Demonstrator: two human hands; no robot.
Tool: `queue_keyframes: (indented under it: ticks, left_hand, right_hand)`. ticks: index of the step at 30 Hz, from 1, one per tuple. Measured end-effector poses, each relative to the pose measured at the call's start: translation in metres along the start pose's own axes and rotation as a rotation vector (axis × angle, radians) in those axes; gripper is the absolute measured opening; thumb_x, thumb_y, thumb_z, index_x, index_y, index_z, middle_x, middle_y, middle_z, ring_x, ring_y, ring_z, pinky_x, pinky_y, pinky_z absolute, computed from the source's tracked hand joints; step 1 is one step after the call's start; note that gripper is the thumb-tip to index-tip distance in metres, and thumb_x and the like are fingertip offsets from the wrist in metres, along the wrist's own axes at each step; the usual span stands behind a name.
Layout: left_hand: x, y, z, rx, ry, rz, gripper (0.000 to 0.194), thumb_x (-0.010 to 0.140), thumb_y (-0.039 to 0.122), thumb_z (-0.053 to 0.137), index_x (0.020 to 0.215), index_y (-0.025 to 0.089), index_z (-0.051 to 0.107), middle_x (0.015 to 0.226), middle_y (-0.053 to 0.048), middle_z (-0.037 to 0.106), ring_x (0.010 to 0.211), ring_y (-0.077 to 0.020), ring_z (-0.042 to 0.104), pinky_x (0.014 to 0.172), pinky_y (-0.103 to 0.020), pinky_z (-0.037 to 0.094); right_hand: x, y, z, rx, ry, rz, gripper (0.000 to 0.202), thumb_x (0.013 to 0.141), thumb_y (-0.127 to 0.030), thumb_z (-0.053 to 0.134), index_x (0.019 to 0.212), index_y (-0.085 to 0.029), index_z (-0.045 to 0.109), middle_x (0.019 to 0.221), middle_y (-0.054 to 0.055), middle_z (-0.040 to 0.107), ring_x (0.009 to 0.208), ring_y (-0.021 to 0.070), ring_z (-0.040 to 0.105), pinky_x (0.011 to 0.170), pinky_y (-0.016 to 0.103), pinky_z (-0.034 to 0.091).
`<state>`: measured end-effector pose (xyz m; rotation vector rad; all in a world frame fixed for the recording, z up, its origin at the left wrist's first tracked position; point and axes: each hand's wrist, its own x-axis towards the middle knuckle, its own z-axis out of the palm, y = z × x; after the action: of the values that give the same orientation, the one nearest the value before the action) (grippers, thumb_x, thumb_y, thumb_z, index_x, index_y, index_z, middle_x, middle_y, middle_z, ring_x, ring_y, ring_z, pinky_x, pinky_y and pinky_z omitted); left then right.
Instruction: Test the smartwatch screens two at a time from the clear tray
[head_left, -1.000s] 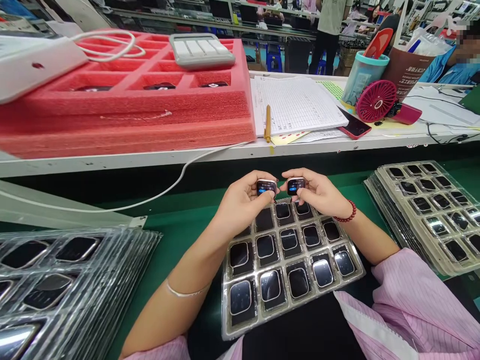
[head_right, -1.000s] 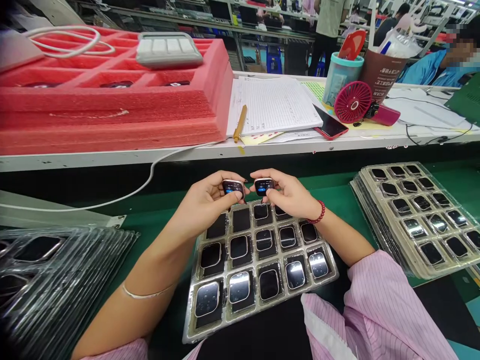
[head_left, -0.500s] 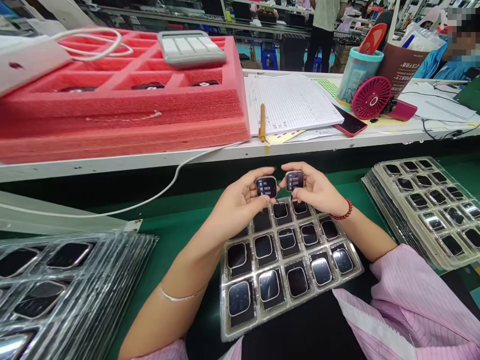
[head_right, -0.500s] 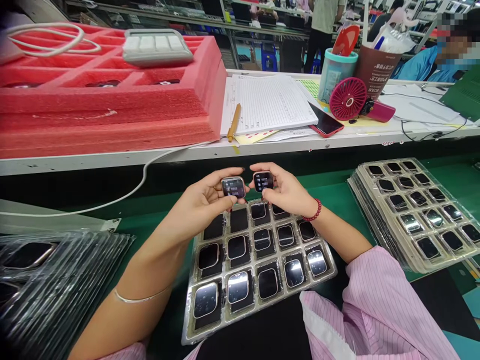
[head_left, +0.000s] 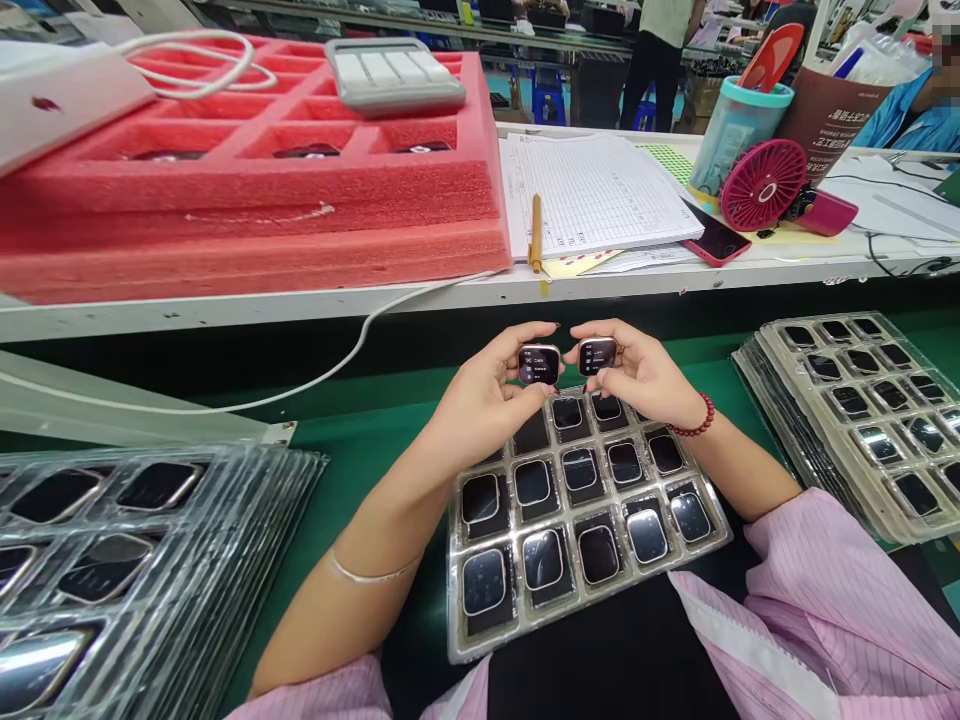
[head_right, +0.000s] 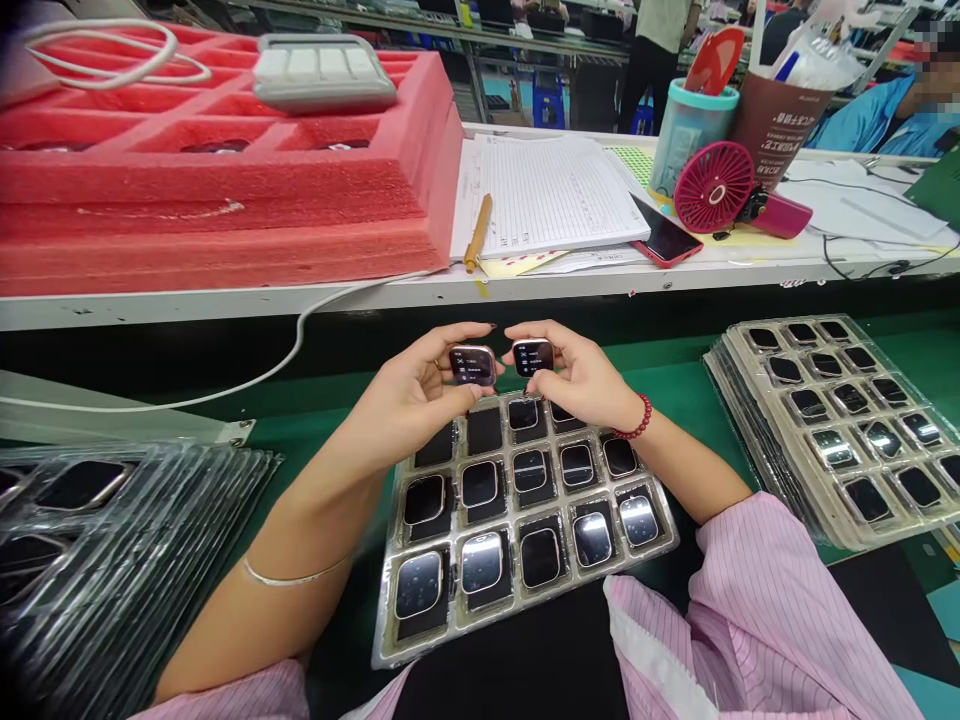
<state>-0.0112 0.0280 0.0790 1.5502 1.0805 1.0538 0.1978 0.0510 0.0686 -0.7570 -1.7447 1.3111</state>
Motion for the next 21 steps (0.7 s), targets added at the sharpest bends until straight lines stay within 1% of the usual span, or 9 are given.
queue_keyframes:
  ticks: [2,4,6,8,13,21]
  left_hand:
    - [-0.0004,0.0011,0.0001,-0.003,-0.003,0.002,0.063,0.074,0.021,0.071,0.134,0.017,0.055,0.105,-0.007,0.07,0.09,-0.0194,0.068,0.076,-0.029,0.056]
    - [-0.0006,0.0024,0.0,-0.016,-0.007,-0.029,0.053,0.077,0.026,0.07,0.128,0.016,0.06,0.101,-0.008,0.072,0.082,-0.0184,0.069,0.067,-0.026,0.055]
    - [-0.0005,0.0035,-0.0002,-0.023,-0.01,-0.063,0.039,0.081,0.032,0.068,0.115,0.014,0.066,0.094,-0.008,0.073,0.071,-0.0171,0.069,0.057,-0.023,0.051]
    - [-0.0004,0.0046,-0.0003,-0.03,-0.014,-0.08,0.032,0.081,0.035,0.068,0.106,0.014,0.068,0.089,-0.007,0.074,0.066,-0.017,0.069,0.052,-0.022,0.047]
    - [-0.001,0.0064,-0.0002,-0.027,-0.018,-0.078,0.029,0.081,0.034,0.07,0.102,0.015,0.069,0.086,-0.006,0.073,0.065,-0.0171,0.069,0.052,-0.023,0.047]
    - [-0.0024,0.0064,-0.0006,-0.023,-0.025,-0.057,0.026,0.083,0.033,0.067,0.102,0.015,0.069,0.085,-0.005,0.072,0.066,-0.0165,0.069,0.052,-0.022,0.047]
  right_hand:
    - [-0.0005,-0.0009,-0.0001,0.007,-0.012,-0.025,0.044,0.08,-0.015,0.06,0.124,-0.017,0.055,0.11,0.008,0.069,0.081,0.0134,0.066,0.078,0.03,0.058]
    - [-0.001,-0.0012,-0.0005,0.023,-0.019,-0.022,0.037,0.085,-0.02,0.059,0.122,-0.017,0.056,0.108,0.007,0.07,0.079,0.0126,0.066,0.075,0.029,0.059]
    - [-0.0012,-0.0006,-0.0008,0.032,-0.016,0.009,0.03,0.09,-0.025,0.056,0.119,-0.016,0.058,0.103,0.007,0.071,0.072,0.0109,0.065,0.069,0.027,0.059]
    - [-0.0012,0.0004,-0.0008,0.033,-0.013,0.032,0.027,0.092,-0.027,0.055,0.117,-0.016,0.059,0.1,0.006,0.071,0.068,0.0102,0.064,0.066,0.026,0.059]
    - [-0.0011,0.0007,0.0006,0.038,-0.03,0.035,0.025,0.092,-0.026,0.055,0.115,-0.016,0.06,0.099,0.005,0.072,0.068,0.0097,0.065,0.064,0.024,0.059]
    - [-0.0011,-0.0007,0.0021,0.057,-0.04,0.005,0.024,0.092,-0.024,0.054,0.113,-0.016,0.06,0.097,0.005,0.072,0.076,0.0121,0.067,0.063,0.023,0.059]
